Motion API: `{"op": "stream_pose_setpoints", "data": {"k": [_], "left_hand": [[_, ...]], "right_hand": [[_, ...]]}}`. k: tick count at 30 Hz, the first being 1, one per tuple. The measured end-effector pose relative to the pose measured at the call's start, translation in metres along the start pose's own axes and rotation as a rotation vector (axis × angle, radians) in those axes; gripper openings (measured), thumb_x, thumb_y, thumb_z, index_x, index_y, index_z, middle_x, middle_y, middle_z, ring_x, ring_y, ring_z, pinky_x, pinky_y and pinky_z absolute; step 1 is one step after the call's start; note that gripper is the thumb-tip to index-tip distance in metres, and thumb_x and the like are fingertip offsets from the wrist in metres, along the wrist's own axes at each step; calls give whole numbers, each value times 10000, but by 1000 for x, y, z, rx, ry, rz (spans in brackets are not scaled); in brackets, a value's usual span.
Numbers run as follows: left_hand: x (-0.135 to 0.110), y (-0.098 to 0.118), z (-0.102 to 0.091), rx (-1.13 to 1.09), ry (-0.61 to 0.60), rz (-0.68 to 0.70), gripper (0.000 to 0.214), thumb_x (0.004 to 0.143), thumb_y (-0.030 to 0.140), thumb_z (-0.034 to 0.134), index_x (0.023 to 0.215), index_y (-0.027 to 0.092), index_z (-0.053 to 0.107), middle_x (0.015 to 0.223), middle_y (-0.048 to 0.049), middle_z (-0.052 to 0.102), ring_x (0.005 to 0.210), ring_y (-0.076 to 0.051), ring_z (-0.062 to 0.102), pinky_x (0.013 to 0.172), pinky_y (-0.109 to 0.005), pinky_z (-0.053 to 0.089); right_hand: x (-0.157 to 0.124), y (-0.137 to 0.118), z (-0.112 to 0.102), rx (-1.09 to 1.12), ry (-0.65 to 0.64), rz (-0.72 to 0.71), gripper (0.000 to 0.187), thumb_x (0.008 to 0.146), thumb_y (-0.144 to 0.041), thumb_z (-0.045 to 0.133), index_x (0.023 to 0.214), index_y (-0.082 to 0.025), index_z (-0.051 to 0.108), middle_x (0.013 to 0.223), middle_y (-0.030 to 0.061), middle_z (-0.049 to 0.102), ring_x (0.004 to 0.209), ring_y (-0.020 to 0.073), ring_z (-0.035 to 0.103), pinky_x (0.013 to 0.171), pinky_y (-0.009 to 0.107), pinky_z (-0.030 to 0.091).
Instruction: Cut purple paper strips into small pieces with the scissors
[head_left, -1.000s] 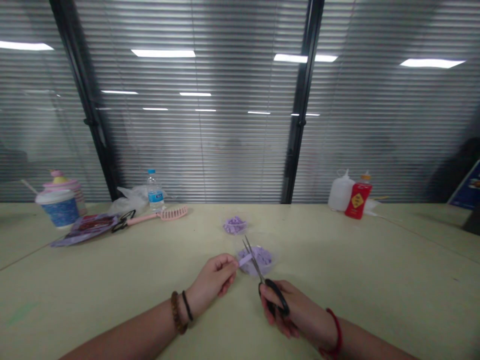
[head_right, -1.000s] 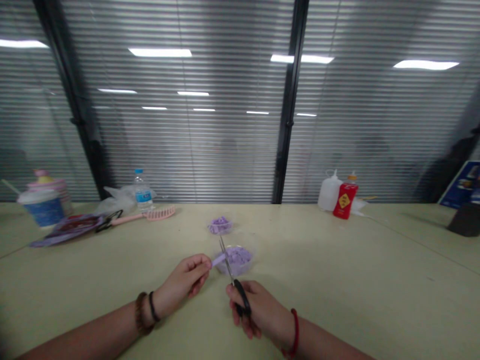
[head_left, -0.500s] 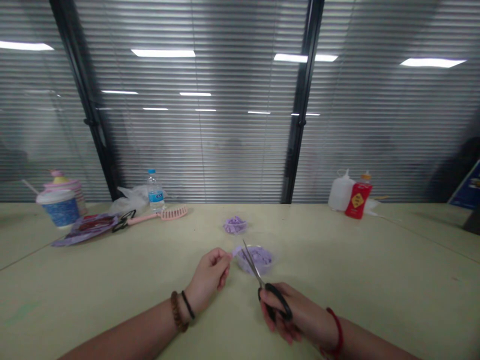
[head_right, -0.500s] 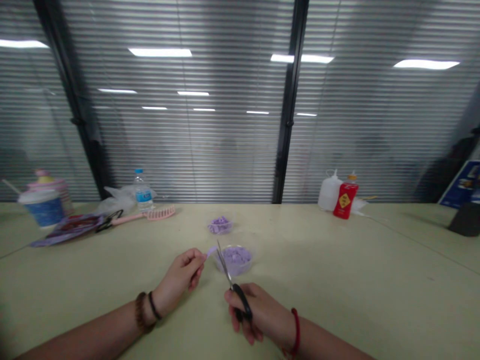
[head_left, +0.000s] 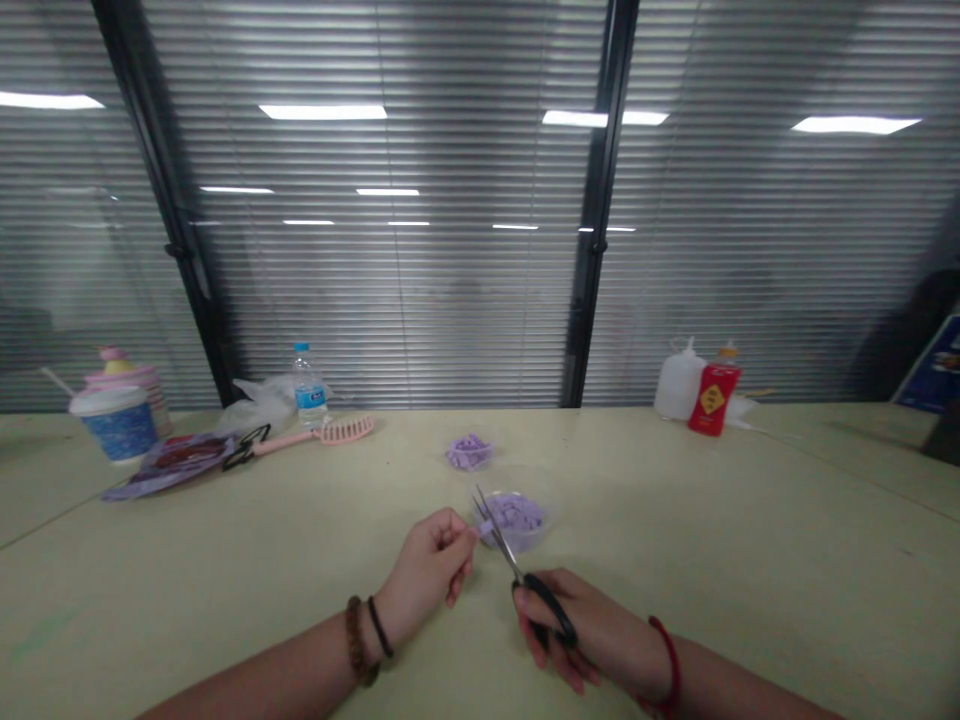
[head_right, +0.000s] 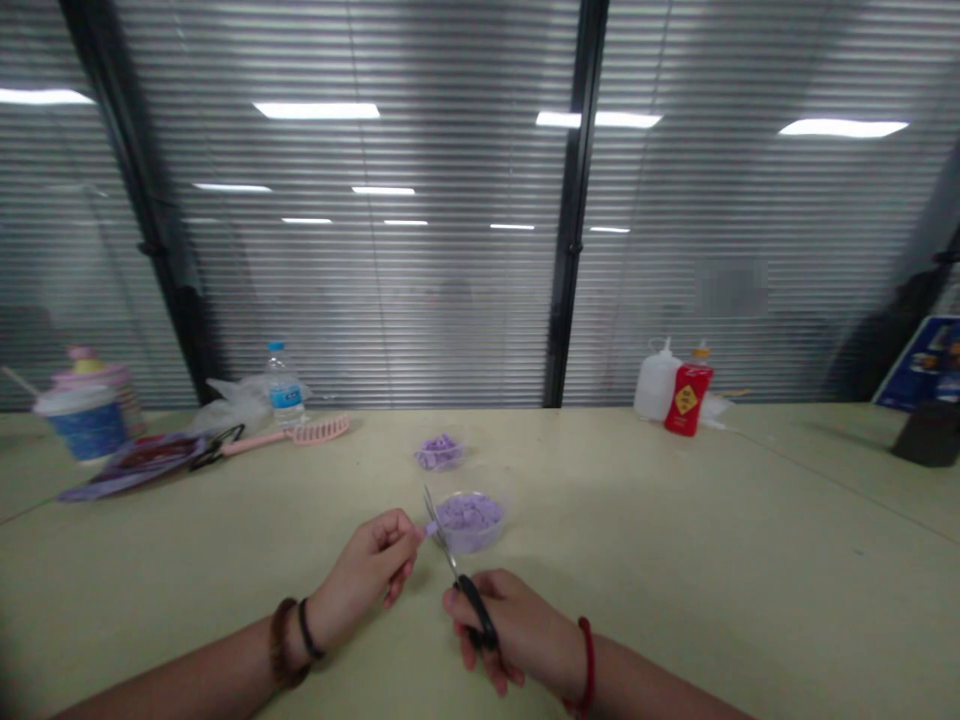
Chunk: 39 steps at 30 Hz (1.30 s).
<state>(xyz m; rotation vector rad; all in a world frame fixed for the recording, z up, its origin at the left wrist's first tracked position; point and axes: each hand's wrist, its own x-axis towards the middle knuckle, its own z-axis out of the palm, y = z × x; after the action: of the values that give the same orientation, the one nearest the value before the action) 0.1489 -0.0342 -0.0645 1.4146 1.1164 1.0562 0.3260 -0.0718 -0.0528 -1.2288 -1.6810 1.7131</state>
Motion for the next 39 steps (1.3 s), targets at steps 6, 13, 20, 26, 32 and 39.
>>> {"op": "stream_pose_setpoints", "data": {"k": [6,13,20,26,32,39], "left_hand": [[1,0,0,11,7,-9,283,679,423,515,624,170,400,413,75,440,269,-32,326,255,-129,252],[-1,2,0,21,-19,-2,281,684,421,517,629,169,406,410,78,429,270,-33,325,261,-132,257],[1,3,-3,19,-23,4,238,691,387,493,667,157,439,452,72,439,302,-35,352,279,-132,277],[4,1,-6,17,-5,9,223,696,372,484,669,155,445,449,77,429,302,-37,354,284,-136,281],[4,-2,-6,25,46,14,220,696,360,484,617,168,412,411,82,402,292,-38,337,281,-134,257],[1,-1,-3,33,17,11,253,692,394,511,629,170,413,418,78,420,290,-40,339,277,-135,259]], "right_hand": [[-1,-2,0,-24,3,5,525,635,-636,516,581,-115,478,479,-14,490,274,20,381,234,111,235],[0,2,-1,-19,9,11,497,664,-602,532,585,-113,486,463,-13,481,267,24,371,232,121,219],[0,1,-2,34,41,-29,549,635,-666,506,618,-118,471,498,-7,502,279,17,371,248,120,231],[-1,0,-1,77,44,-30,539,645,-659,505,632,-121,474,486,-19,495,284,17,371,259,116,234],[-3,-2,0,33,17,-34,529,638,-640,517,614,-113,482,495,-8,496,291,19,379,261,120,246],[-3,-2,0,-8,31,1,499,652,-613,516,622,-116,477,509,-8,503,290,16,375,260,123,240]]}}
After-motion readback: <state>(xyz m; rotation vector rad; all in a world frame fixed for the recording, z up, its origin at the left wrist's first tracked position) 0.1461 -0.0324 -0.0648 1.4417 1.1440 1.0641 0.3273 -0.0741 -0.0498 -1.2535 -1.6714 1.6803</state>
